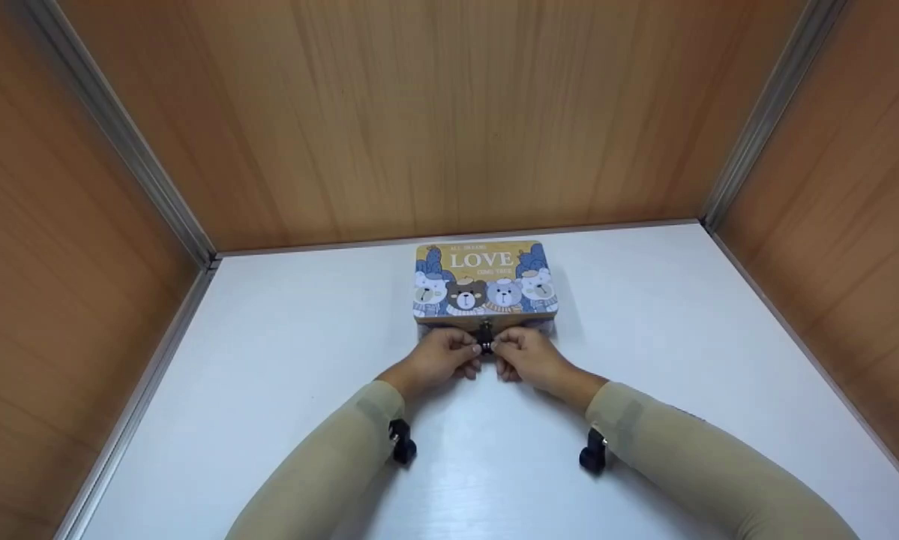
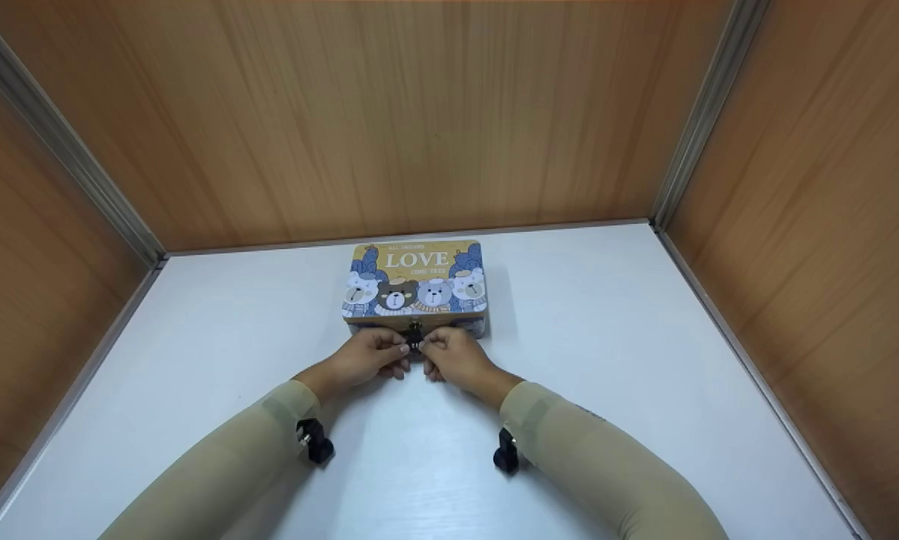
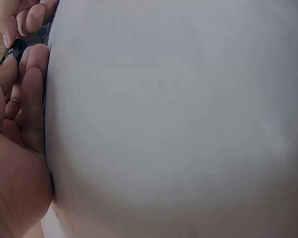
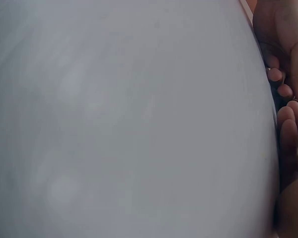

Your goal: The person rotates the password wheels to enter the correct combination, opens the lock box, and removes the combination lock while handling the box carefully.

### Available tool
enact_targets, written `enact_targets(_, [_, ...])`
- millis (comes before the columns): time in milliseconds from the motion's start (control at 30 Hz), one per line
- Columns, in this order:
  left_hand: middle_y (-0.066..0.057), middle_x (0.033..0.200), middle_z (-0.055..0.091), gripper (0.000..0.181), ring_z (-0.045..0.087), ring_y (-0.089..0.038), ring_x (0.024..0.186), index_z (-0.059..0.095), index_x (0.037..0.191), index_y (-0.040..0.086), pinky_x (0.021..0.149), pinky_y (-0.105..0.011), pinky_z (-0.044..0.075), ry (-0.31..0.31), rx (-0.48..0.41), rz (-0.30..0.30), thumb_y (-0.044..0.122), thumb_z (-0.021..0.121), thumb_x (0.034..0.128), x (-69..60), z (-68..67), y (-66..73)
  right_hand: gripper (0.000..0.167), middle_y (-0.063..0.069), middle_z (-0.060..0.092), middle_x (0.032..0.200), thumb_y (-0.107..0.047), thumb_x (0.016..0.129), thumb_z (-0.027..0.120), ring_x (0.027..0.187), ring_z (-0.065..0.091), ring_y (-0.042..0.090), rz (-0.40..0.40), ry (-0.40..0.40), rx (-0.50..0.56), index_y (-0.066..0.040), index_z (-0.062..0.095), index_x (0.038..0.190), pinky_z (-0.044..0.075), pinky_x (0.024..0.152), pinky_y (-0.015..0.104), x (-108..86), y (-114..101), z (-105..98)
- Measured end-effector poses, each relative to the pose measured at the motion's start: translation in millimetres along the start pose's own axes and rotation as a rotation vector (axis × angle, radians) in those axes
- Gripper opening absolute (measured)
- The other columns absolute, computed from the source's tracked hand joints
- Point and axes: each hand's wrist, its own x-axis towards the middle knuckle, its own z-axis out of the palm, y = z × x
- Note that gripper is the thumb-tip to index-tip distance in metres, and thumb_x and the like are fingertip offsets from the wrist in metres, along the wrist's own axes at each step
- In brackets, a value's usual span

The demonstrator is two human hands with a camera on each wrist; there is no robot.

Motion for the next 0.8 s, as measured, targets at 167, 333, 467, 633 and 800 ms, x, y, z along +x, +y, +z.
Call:
enact_targets(167, [-0.012,0.102,0.082,0.017,0.077,-0.013,0.081,0.074,0.118,-0.002,0.08,-0.028,0.067,0.001,-0.001,0.0,0.014,0.067,0.1152,-0.4,0.2,1.4,0.024,0.002,0.071,0.072,-0.015,0.117,0.059,0.06,0.068,0.01,0.03,0.01,0.05,0.007,0.071,0.116,0.059,0.057,0.022,0.5,-1.1,0.2])
enact_targets(333, [-0.012,0.102,0.082,0.018,0.076,-0.011,0.079,0.073,0.117,-0.002,0.079,-0.026,0.066,0.001,-0.004,0.008,0.014,0.066,0.1158,-0.6,0.8,1.9,0.025,0.003,0.071,0.071,-0.014,0.117,0.057,0.059,0.068,0.01,0.051,0.02,0.111,0.008,0.069,0.117,0.059,0.056,0.022,1.1,-0.5,0.6])
enact_targets(467, [-0.011,0.101,0.082,0.017,0.076,-0.012,0.08,0.073,0.116,-0.001,0.079,-0.027,0.066,0.003,0.001,0.006,0.014,0.066,0.1158,-0.4,0.4,1.6,0.019,0.004,0.072,0.073,-0.009,0.113,0.062,0.06,0.069,0.012,0.044,0.024,0.099,0.006,0.069,0.122,0.06,0.057,0.023,0.1,-1.4,1.0])
enact_targets(633, [-0.01,0.101,0.081,0.016,0.076,-0.013,0.081,0.073,0.115,0.0,0.08,-0.028,0.067,0.003,0.007,0.001,0.013,0.065,0.1161,-0.7,-0.1,2.1,0.021,0.004,0.074,0.077,-0.003,0.107,0.068,0.064,0.071,0.012,0.027,0.021,0.066,0.007,0.066,0.125,0.063,0.06,0.024,-0.1,-1.2,0.6])
enact_targets(800, [-0.01,0.101,0.081,0.016,0.077,-0.013,0.081,0.073,0.116,0.0,0.08,-0.028,0.067,0.003,0.006,-0.003,0.014,0.065,0.1162,0.0,-0.2,1.4,0.02,0.003,0.074,0.078,-0.004,0.108,0.07,0.065,0.071,0.012,0.028,0.015,0.031,0.007,0.066,0.126,0.064,0.062,0.024,1.7,0.9,-0.1])
